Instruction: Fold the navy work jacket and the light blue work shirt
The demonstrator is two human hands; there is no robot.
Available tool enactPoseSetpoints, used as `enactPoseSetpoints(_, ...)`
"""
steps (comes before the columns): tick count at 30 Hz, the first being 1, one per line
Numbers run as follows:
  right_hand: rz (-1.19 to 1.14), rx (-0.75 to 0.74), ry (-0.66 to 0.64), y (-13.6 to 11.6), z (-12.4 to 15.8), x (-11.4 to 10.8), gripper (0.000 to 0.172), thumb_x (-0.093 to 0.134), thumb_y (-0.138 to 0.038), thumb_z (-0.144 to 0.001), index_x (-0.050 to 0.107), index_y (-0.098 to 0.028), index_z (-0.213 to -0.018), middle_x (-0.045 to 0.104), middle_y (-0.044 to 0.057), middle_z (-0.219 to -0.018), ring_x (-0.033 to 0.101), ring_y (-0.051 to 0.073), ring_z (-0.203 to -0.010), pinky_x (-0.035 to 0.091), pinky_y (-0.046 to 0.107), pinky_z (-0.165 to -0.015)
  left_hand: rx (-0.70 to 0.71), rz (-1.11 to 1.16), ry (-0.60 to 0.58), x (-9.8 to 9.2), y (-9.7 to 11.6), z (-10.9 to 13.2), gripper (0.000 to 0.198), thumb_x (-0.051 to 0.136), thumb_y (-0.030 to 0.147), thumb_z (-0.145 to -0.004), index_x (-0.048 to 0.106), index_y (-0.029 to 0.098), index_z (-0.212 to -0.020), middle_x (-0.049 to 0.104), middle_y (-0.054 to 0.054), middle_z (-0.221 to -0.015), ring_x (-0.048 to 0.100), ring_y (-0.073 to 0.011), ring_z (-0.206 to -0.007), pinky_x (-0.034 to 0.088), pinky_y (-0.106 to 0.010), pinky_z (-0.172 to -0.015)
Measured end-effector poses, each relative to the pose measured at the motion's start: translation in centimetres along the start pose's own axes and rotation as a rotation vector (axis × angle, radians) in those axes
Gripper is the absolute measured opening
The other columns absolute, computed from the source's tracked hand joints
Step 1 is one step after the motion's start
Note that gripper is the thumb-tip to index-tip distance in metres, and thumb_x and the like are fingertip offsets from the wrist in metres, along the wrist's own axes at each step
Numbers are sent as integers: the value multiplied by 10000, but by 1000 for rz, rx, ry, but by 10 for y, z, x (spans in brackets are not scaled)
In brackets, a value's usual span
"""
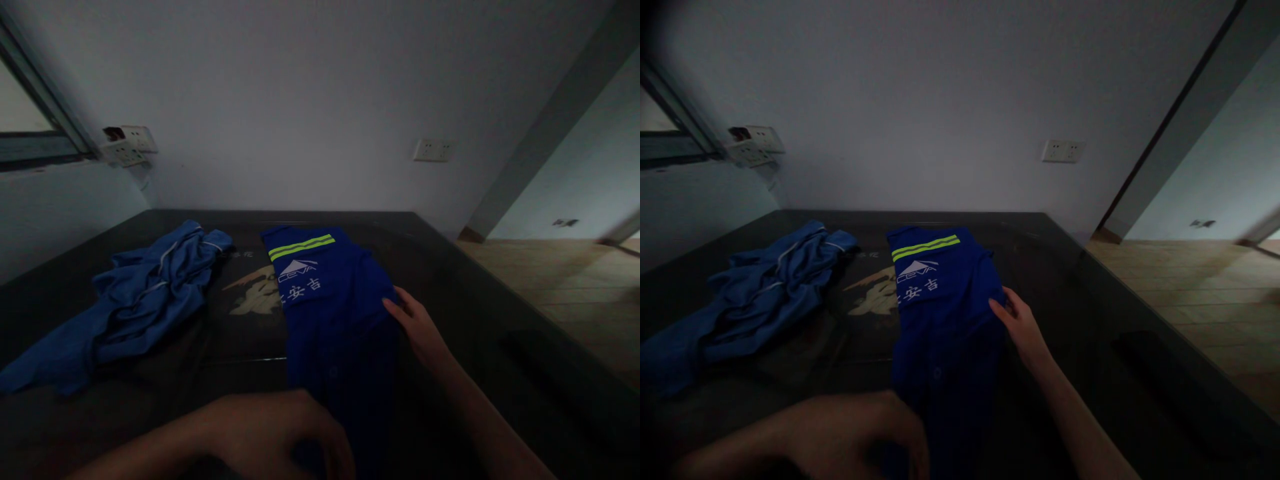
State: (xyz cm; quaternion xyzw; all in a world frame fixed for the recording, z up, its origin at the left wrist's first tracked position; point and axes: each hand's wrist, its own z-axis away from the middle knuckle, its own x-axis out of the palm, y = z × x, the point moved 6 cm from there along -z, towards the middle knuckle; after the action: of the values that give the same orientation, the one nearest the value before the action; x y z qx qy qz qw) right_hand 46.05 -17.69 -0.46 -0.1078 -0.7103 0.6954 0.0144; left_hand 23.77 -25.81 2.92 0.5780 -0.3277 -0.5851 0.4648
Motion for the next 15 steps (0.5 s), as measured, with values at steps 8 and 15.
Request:
enactPoseSetpoints(8,458,-312,-300,-1,38,68,399,526,-340,-879,577,-244,-1263,569,76,-1316,443,259,-1284,335,466,-1077,-117,304,806,-64,-64,-6,535,602,286,-837,388,228,-1324,420,-111,-1411,402,-223,-1305,353,-406,-1066)
enactPoseSetpoints(15,507,-300,-432,1,49,82,415,484,-305,-908,539,-243,-1315,546,102,-1338,463,257,-1269,360,452,-1057,-115,433,845,-67,-100,-13,418,639,415,-801,486,186,-1116,611,-66,-1077,578,-205,-1037,451,-353,-919)
